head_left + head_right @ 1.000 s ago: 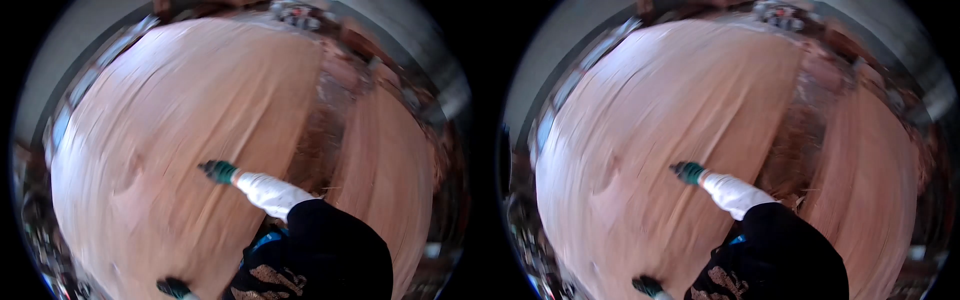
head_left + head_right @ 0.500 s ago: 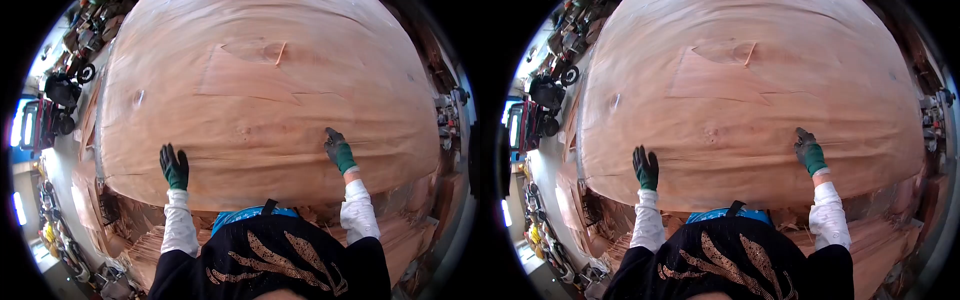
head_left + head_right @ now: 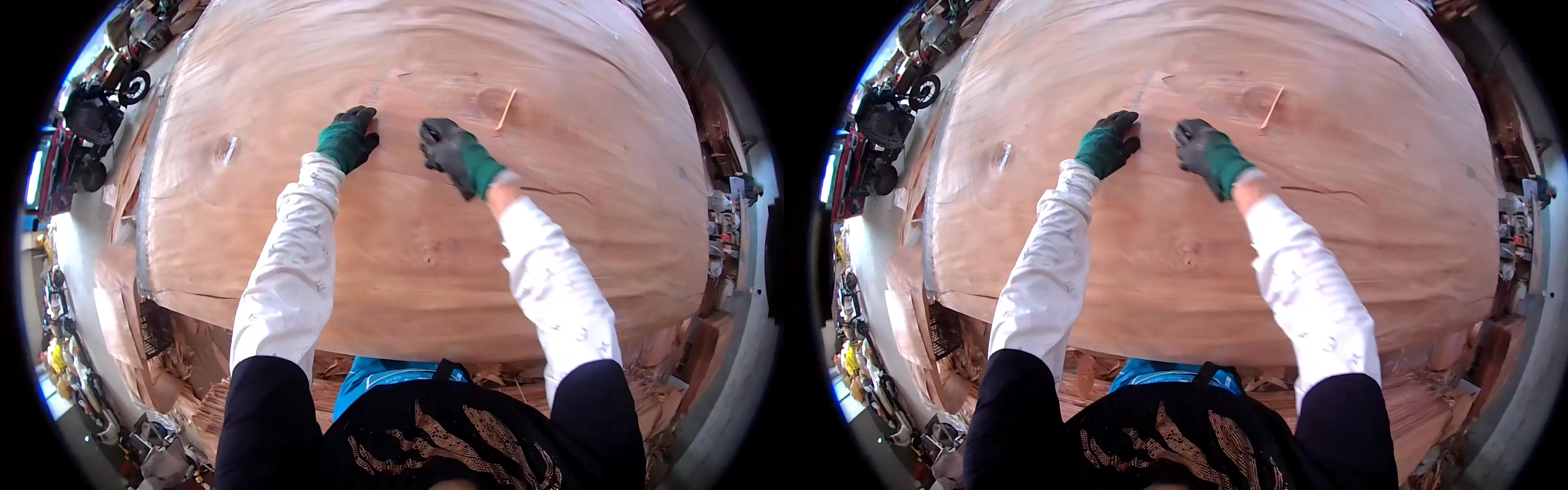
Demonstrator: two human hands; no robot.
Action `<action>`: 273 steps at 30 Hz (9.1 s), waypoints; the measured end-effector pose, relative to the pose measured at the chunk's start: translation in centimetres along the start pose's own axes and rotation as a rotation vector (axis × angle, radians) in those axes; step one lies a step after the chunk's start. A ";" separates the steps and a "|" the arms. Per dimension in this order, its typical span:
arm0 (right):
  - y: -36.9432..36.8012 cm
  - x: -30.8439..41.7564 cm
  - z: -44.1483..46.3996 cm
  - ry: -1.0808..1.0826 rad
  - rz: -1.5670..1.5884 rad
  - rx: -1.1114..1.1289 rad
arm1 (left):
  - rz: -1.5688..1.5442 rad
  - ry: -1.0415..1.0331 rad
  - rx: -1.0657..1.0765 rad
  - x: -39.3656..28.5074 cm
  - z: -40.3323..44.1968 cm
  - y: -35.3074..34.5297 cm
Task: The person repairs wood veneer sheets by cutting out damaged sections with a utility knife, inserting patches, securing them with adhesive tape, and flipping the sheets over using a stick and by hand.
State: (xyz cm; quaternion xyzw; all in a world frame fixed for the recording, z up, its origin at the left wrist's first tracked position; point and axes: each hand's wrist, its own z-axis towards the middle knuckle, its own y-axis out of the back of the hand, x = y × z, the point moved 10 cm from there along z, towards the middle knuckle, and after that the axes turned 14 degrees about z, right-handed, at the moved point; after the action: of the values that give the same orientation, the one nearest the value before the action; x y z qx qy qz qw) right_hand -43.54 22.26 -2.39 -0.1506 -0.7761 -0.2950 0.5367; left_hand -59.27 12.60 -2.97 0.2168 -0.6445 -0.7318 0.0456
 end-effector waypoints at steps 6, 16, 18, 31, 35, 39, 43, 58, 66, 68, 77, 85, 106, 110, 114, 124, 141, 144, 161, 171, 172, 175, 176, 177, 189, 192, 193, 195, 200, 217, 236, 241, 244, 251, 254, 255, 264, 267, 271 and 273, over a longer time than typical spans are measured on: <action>-6.5 3.2 8.7 0.237 -0.412 -0.171 | 0.107 0.020 0.073 0.6 0.5 -1.1; -8.2 3.5 11.0 0.259 -0.519 -0.134 | 0.142 0.053 0.141 1.1 1.3 -1.4; -7.6 3.1 8.4 0.281 -0.522 -0.136 | 0.178 0.035 0.134 1.0 1.2 -1.5; -5.8 1.5 4.8 0.351 -0.462 -0.160 | -0.181 0.056 0.258 0.0 3.7 -3.2; -2.0 -0.1 -1.5 0.524 -0.595 -0.088 | 0.192 -0.080 0.185 -2.4 2.5 -2.7; 2.5 -3.8 -5.1 0.625 -0.762 0.079 | 0.233 -0.067 0.144 -2.9 2.0 -2.9; 10.0 -5.5 -7.6 0.583 -0.897 0.240 | 0.218 -0.070 0.088 -3.5 1.8 -2.2; -8.3 5.2 12.8 0.690 -0.856 0.242 | 0.205 0.041 0.154 -2.6 2.0 -2.7; -9.2 4.7 14.1 0.579 -0.917 0.354 | 0.226 0.067 0.187 -3.0 2.5 -2.3; -8.9 4.5 13.5 0.696 -0.949 0.339 | 0.222 0.077 0.228 -2.9 2.8 -2.5; -3.4 3.2 10.6 0.596 -1.055 0.123 | 0.264 0.102 0.320 -3.0 3.1 -2.7; 1.8 -0.2 5.4 0.521 -1.082 -0.077 | 0.303 0.055 0.258 -3.2 3.2 -3.1; 16.3 -8.9 -14.7 0.063 -0.898 -0.264 | 0.316 -0.023 0.298 -2.1 4.2 -5.6; 15.5 -6.1 -9.0 -0.118 0.805 -0.344 | 0.353 -0.064 0.187 -2.9 3.7 -4.7; 8.9 -4.8 -2.1 -0.385 0.287 0.013 | 0.281 0.024 0.235 -2.6 3.3 -4.3; 4.9 -1.9 -0.8 0.387 -0.658 -0.036 | 0.280 0.098 0.302 -3.2 2.7 -3.3; 2.2 -3.7 -0.5 -0.043 -0.956 0.004 | 0.221 -0.401 -0.106 -7.5 -14.4 4.1; 1.6 -4.6 0.6 0.085 -0.954 -0.019 | 0.219 -0.308 0.034 -4.2 -19.6 3.0; 36.5 -26.2 -58.2 -0.327 -0.165 -0.319 | 0.213 0.387 0.077 -12.5 -23.6 0.5; 36.9 -28.9 -57.5 -0.218 0.213 -0.460 | -1.227 0.268 0.332 -41.5 -21.9 -7.1; 35.6 -27.2 -54.2 -0.025 0.263 -0.434 | -1.266 0.166 0.391 -45.3 -19.1 -6.6; 31.5 -22.6 -48.7 0.104 1.079 -0.379 | -1.416 0.041 0.531 -53.9 -13.6 -6.4; 32.0 -20.6 -49.1 0.024 1.078 -0.374 | -1.608 -0.092 0.588 -57.1 -12.6 -6.8; 33.3 -19.3 -49.9 -0.065 1.085 -0.356 | -1.662 -0.065 0.625 -60.3 -11.9 -7.8; 47.9 -30.2 -58.8 -0.069 0.776 -0.808 | -1.735 -0.090 1.007 -81.9 -11.1 -15.8; 54.9 -34.3 -64.1 0.164 0.193 -0.953 | -0.960 -0.586 0.787 -90.5 -11.3 -15.4; 57.8 -35.9 -66.3 0.128 0.323 -0.987 | -1.341 -0.395 0.959 -92.5 -11.5 -16.8; 63.0 -38.1 -70.1 0.044 0.549 -1.042 | -1.577 -0.236 1.029 -96.5 -11.6 -17.9; 72.3 -38.4 -73.6 -0.246 0.844 -1.000 | -1.553 0.068 0.999 -101.8 -9.3 -22.0; 92.9 -39.8 -55.1 -0.243 0.660 -0.684 | -1.737 0.452 0.474 -100.8 2.7 -27.4; 99.1 -39.0 -24.4 -0.075 0.696 -0.131 | -1.297 0.747 0.035 -99.1 6.0 -25.5; 100.3 -38.7 -16.6 -0.051 0.386 -0.151 | -0.388 0.420 -0.184 -103.0 12.4 -17.6; 100.5 -39.9 -14.5 -0.082 0.287 -0.166 | -0.052 0.223 -0.369 -102.8 16.9 -17.4; 101.4 -39.1 -13.4 -0.050 -0.089 -0.197 | 0.268 0.218 -0.239 -98.0 24.1 -26.2; 102.5 -34.1 -15.5 0.143 -0.375 -0.194 | 0.263 0.238 -0.182 -97.7 24.3 -26.2; 102.0 -32.7 -16.1 0.145 -0.343 -0.158 | 0.257 0.237 -0.195 -98.1 24.4 -25.2; 86.8 -28.7 -15.1 0.483 -0.468 0.166 | 0.009 0.310 -0.133 -94.6 24.8 -25.4; 84.3 -28.3 -14.2 0.439 -0.567 0.254 | -0.035 0.369 -0.041 -94.3 25.1 -25.6; 83.9 -29.1 -14.4 0.528 -0.644 0.255 | -0.061 0.300 -0.078 -94.3 25.3 -25.7; 86.6 -30.0 -16.4 0.659 -0.665 0.202 | 0.007 0.254 -0.152 -95.1 25.4 -24.6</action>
State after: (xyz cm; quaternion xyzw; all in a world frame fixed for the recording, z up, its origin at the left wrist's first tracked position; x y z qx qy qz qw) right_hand 27.68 82.15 -0.33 0.2603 -0.5953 -0.4060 0.6427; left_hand 22.19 73.03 -0.17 0.3014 -0.5768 -0.7451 0.1457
